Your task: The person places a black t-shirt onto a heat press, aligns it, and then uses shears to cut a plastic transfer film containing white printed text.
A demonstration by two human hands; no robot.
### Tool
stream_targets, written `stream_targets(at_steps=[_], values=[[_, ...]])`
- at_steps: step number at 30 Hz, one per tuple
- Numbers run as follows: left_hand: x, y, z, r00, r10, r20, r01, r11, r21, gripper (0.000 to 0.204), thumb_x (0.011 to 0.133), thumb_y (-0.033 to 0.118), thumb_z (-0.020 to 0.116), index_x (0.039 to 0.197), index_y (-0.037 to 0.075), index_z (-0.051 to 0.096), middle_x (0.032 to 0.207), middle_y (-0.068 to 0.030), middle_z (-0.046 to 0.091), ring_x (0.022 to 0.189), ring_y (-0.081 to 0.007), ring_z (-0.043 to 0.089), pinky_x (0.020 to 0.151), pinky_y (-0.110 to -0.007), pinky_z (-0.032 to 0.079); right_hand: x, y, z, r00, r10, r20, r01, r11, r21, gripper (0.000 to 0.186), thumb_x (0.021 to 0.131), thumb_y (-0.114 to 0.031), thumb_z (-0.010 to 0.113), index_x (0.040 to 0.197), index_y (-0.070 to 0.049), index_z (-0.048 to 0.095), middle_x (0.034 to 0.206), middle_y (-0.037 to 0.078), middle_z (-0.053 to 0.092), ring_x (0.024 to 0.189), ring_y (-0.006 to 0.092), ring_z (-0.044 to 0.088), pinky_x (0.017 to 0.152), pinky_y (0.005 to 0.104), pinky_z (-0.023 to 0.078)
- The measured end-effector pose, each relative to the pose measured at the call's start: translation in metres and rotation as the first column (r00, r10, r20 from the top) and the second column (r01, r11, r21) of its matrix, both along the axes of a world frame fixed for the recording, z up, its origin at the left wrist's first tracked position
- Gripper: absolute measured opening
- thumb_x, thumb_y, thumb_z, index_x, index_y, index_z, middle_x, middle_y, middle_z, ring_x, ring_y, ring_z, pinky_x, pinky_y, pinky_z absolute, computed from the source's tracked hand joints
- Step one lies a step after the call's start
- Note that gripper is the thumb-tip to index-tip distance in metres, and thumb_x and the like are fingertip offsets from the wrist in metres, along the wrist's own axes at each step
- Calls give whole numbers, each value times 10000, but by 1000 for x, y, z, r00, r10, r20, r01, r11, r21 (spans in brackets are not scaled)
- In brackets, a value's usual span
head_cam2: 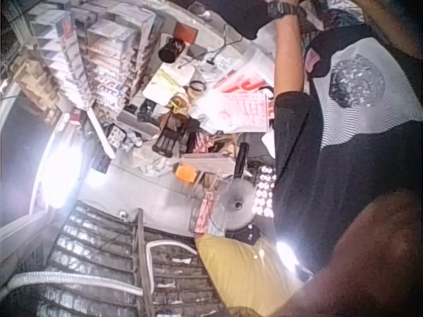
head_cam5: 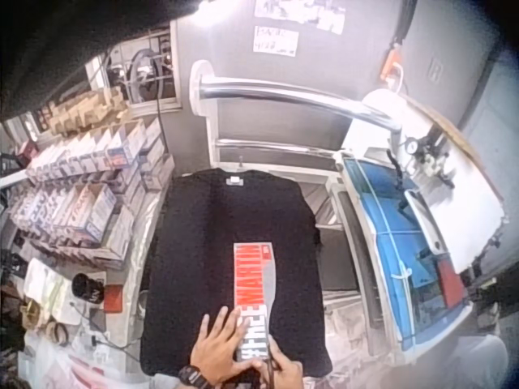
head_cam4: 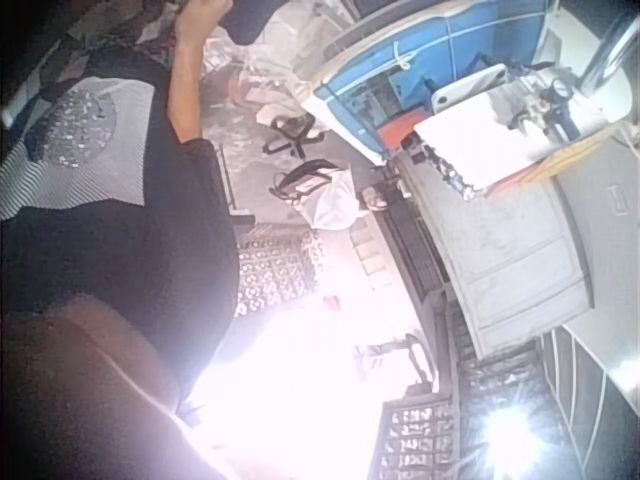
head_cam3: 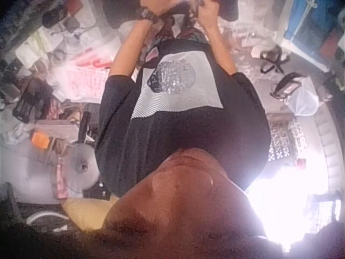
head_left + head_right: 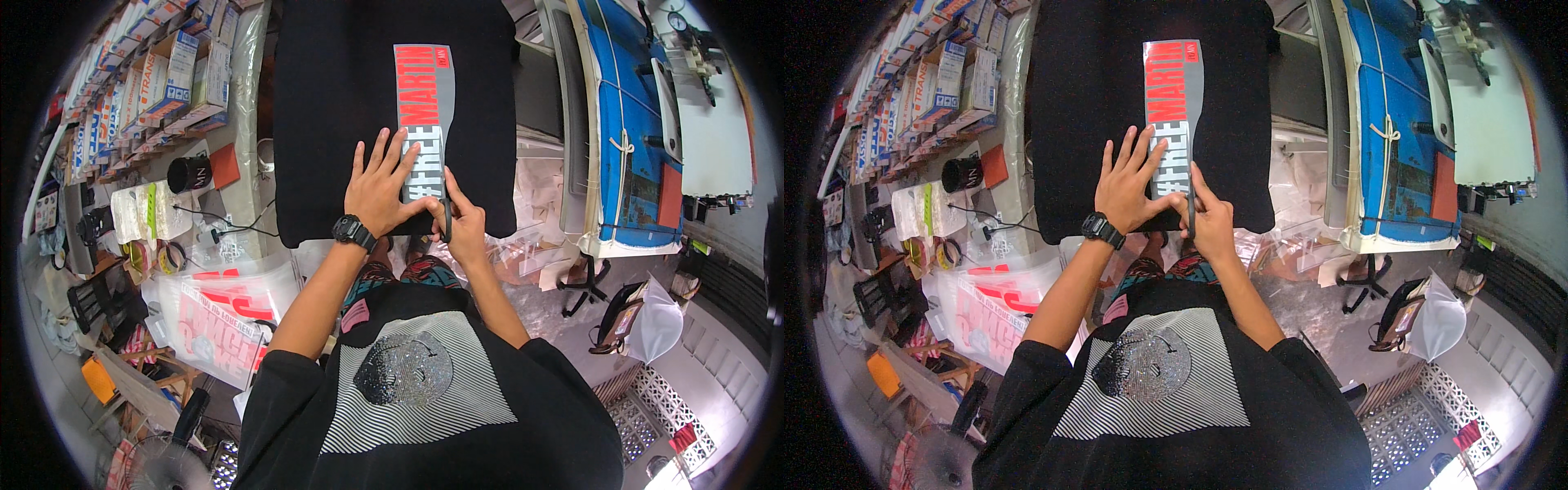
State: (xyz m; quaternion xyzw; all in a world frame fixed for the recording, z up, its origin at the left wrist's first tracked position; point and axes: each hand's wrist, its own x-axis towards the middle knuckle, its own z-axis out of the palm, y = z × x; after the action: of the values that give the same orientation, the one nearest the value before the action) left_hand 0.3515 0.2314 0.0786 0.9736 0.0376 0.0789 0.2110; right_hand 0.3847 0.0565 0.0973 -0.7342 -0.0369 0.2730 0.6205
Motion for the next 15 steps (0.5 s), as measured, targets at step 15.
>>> stream_targets(at_steps=[15], values=[[2,-1,4,1000,-1,10,1,1000,17,821,773,624,672,1432,167,497,1556,-90,361,1457,-306,290,1168,-577,194,23,8,10,1000,17,-25,-18,1000,-19,685,870,-250,769,1446,-47,460,546,-14,499,491,33,477,425,239,421]])
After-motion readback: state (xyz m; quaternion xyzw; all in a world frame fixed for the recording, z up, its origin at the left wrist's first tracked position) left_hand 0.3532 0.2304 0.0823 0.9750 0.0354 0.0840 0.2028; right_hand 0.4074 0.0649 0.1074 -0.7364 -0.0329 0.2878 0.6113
